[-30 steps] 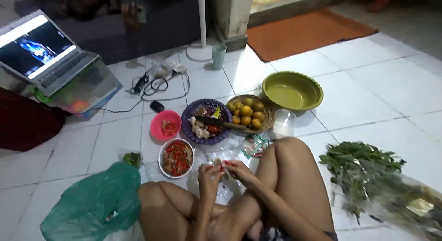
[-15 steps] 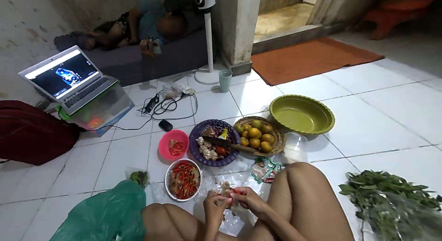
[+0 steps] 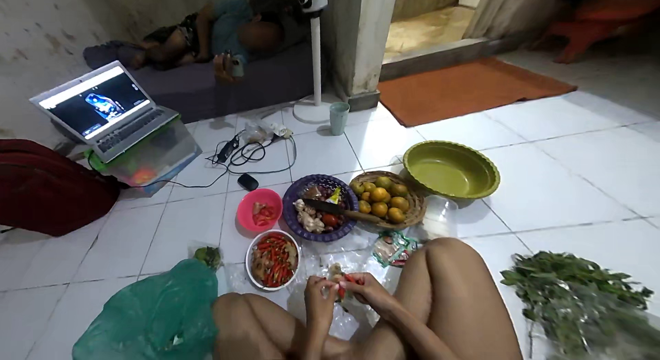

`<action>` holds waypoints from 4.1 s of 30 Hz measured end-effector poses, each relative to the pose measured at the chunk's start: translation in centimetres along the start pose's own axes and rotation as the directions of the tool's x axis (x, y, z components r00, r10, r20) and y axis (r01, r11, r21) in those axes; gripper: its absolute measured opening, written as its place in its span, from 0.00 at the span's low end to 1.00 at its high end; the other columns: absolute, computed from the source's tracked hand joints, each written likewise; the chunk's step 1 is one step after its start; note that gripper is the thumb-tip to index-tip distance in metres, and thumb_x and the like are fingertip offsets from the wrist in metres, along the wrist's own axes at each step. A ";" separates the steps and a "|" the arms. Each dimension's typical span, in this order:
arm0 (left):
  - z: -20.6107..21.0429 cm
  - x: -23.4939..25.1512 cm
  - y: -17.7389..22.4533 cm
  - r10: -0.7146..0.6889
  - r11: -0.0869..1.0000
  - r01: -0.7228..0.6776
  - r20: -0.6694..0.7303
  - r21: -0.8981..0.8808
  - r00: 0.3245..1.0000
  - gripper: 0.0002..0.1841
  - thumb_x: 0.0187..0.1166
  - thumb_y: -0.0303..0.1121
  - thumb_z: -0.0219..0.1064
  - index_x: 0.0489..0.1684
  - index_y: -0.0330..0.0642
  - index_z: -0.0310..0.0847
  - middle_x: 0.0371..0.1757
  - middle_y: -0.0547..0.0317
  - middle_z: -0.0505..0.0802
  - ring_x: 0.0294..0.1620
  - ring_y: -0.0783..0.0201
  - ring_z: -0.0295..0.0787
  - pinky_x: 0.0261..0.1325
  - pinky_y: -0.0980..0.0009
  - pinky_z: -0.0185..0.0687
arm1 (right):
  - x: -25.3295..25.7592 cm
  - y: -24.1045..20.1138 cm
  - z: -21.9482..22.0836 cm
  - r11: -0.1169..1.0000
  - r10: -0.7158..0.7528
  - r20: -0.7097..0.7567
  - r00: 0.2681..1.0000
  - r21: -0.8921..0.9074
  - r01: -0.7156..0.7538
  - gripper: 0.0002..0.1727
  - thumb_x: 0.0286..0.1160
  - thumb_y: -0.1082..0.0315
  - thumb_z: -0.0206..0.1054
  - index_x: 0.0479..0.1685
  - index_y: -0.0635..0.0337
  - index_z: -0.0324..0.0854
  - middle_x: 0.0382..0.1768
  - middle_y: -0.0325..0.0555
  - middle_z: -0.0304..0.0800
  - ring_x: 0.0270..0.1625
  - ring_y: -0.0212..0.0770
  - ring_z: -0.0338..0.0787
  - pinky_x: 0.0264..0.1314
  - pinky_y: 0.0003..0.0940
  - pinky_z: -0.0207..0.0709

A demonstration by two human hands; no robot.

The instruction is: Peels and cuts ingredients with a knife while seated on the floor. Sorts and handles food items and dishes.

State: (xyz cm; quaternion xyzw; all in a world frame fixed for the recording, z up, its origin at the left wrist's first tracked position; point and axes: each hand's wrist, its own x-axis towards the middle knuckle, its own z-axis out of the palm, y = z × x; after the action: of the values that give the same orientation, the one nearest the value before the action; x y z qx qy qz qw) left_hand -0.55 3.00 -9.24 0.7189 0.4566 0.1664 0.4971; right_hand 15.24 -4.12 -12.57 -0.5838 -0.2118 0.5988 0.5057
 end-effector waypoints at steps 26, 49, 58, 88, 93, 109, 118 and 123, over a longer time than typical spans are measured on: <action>-1.3 -0.1 1.7 -0.094 0.996 0.094 0.063 0.010 0.994 0.15 0.87 0.29 0.62 0.51 0.21 0.87 0.60 0.28 0.87 0.57 0.48 0.86 0.64 0.60 0.79 | -0.4 -1.5 0.3 0.993 -0.068 -0.114 0.991 0.092 0.079 0.08 0.83 0.75 0.62 0.51 0.68 0.84 0.26 0.30 0.84 0.17 0.18 0.70 0.21 0.14 0.65; 1.0 -1.8 1.7 0.029 0.994 -0.037 -0.084 -0.103 0.996 0.06 0.74 0.20 0.72 0.40 0.22 0.90 0.54 0.31 0.87 0.51 0.56 0.88 0.60 0.70 0.83 | -0.4 -1.2 0.5 0.988 -0.051 0.013 0.999 0.149 0.049 0.08 0.83 0.74 0.60 0.39 0.63 0.85 0.18 0.26 0.80 0.14 0.16 0.66 0.18 0.14 0.61; 1.1 -1.5 0.9 0.066 0.956 -0.084 -0.074 -0.283 0.995 0.08 0.74 0.19 0.70 0.43 0.19 0.87 0.56 0.35 0.86 0.47 0.71 0.85 0.53 0.81 0.81 | -0.6 -2.0 -0.2 0.889 0.032 0.143 0.989 0.448 -0.093 0.17 0.94 0.67 0.41 0.42 0.54 0.77 0.19 0.24 0.75 0.14 0.15 0.66 0.17 0.09 0.62; -1.2 -1.2 1.4 -0.390 0.750 0.362 0.073 -0.553 0.918 0.06 0.78 0.20 0.69 0.44 0.23 0.80 0.34 0.53 0.92 0.32 0.71 0.91 0.44 0.75 0.89 | -0.2 -0.7 0.8 0.974 -0.220 -0.063 0.974 0.051 0.223 0.04 0.71 0.78 0.69 0.38 0.62 0.89 0.26 0.26 0.88 0.17 0.14 0.69 0.20 0.13 0.63; -1.3 -1.1 1.5 -0.425 0.766 0.439 0.144 -0.469 0.894 0.13 0.78 0.20 0.69 0.56 0.20 0.79 0.39 0.48 0.92 0.32 0.71 0.89 0.43 0.76 0.87 | -0.3 -0.5 1.0 0.962 -0.272 -0.064 0.960 -0.005 0.272 0.04 0.66 0.78 0.72 0.35 0.62 0.90 0.26 0.26 0.89 0.19 0.14 0.72 0.22 0.12 0.65; -0.3 -1.5 1.5 -0.191 0.958 0.194 0.036 -0.212 0.981 0.10 0.81 0.22 0.67 0.51 0.20 0.84 0.39 0.44 0.92 0.36 0.71 0.87 0.48 0.75 0.83 | -0.6 -0.9 1.3 0.990 -0.134 0.041 0.990 0.054 0.131 0.04 0.74 0.76 0.68 0.35 0.60 0.88 0.21 0.25 0.86 0.16 0.15 0.69 0.19 0.14 0.62; 0.3 -1.6 0.8 -0.110 0.948 0.111 0.020 -0.298 0.994 0.09 0.80 0.20 0.66 0.49 0.19 0.84 0.38 0.48 0.92 0.35 0.75 0.86 0.47 0.79 0.83 | -0.6 -1.3 0.7 0.981 0.038 0.166 0.985 0.182 -0.069 0.11 0.87 0.72 0.54 0.39 0.59 0.82 0.22 0.26 0.82 0.13 0.15 0.63 0.16 0.12 0.58; 0.3 -1.4 0.7 -0.055 0.931 0.069 0.049 -0.359 0.997 0.08 0.79 0.19 0.66 0.47 0.21 0.84 0.37 0.52 0.91 0.36 0.79 0.86 0.47 0.81 0.83 | -0.3 -1.3 0.0 0.951 0.109 0.257 0.960 0.253 -0.176 0.15 0.92 0.66 0.46 0.39 0.54 0.77 0.19 0.24 0.76 0.11 0.14 0.60 0.14 0.10 0.55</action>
State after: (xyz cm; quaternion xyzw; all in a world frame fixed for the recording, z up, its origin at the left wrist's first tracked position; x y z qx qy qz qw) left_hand -0.75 1.61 -8.43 0.6039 0.4312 0.2179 0.6339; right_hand 15.64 -3.85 -11.29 -0.4456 -0.1436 0.7235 0.5073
